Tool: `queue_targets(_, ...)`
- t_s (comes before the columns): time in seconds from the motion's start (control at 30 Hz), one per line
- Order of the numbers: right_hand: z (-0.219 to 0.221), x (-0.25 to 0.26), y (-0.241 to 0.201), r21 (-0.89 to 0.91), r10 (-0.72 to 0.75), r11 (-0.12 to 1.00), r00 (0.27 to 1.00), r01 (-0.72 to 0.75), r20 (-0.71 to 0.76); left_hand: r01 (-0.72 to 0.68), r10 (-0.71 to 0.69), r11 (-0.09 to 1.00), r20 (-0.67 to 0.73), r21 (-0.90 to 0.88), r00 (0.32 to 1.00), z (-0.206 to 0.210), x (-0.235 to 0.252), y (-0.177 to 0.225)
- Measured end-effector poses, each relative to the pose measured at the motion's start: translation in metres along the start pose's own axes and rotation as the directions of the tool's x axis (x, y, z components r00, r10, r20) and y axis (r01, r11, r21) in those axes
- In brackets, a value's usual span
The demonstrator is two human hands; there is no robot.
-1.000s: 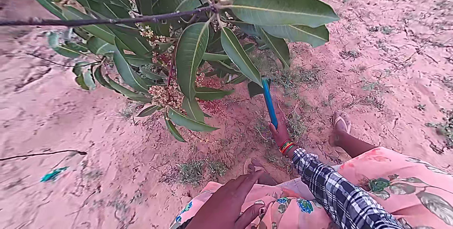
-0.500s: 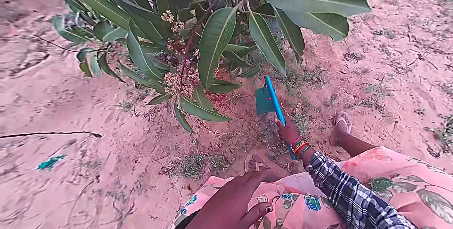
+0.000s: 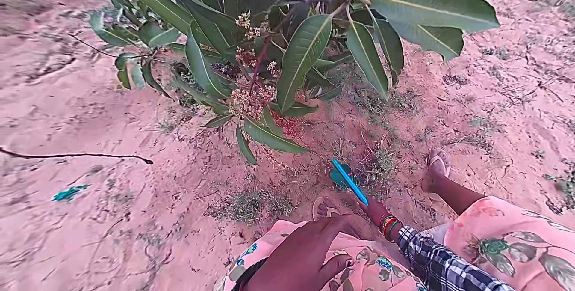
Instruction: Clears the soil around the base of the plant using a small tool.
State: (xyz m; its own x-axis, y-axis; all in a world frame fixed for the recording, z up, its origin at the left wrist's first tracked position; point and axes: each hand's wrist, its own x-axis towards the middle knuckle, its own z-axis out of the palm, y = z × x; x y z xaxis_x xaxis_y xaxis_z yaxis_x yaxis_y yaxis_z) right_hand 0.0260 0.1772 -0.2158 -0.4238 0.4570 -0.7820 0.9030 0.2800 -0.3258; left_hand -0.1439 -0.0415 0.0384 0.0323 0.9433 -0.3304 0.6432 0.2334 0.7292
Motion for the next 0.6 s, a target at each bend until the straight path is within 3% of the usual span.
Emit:
queue_targets(0.13, -0.029, -0.004, -0.04, 0.162, -0.072, 0.983, 0.995, 0.082, -0.068, -0.011, 0.013, 0.999, 0.061, -0.031, 0.998, 0.001, 0.004, 0.005)
queue_targets(0.23, -0.065, -0.003, -0.083, 0.271, -0.169, 0.933, 0.954, 0.235, -0.247, 0.011, -0.006, 0.999, 0.107, -0.048, 0.994, 0.001, 0.005, 0.006)
queue_targets(0.33, -0.097, 0.008, -0.128, 0.422, -0.255, 0.769, 0.836, 0.48, -0.486, 0.033, -0.029, 0.999, 0.107, -0.032, 0.994, 0.001, 0.008, 0.005)
queue_targets(0.43, -0.101, 0.042, -0.156, 0.501, -0.275, 0.55, 0.712, 0.668, -0.647, 0.03, -0.029, 0.999, 0.1, -0.011, 0.995, 0.001, 0.015, 0.006)
queue_targets(0.5, -0.085, 0.073, -0.147, 0.434, -0.286, 0.619, 0.703, 0.654, -0.651, 0.043, -0.043, 0.999, 0.141, 0.003, 0.989, 0.003, 0.02, 0.009)
queue_targets(0.53, -0.075, 0.083, -0.133, 0.386, -0.275, 0.728, 0.756, 0.567, -0.594, 0.062, -0.065, 0.998, 0.172, 0.02, 0.983, 0.005, 0.022, 0.011)
queue_targets(0.6, -0.065, 0.097, -0.1, 0.268, -0.208, 0.913, 0.915, 0.308, -0.345, 0.079, -0.085, 0.996, 0.193, 0.042, 0.977, 0.009, 0.024, 0.015)
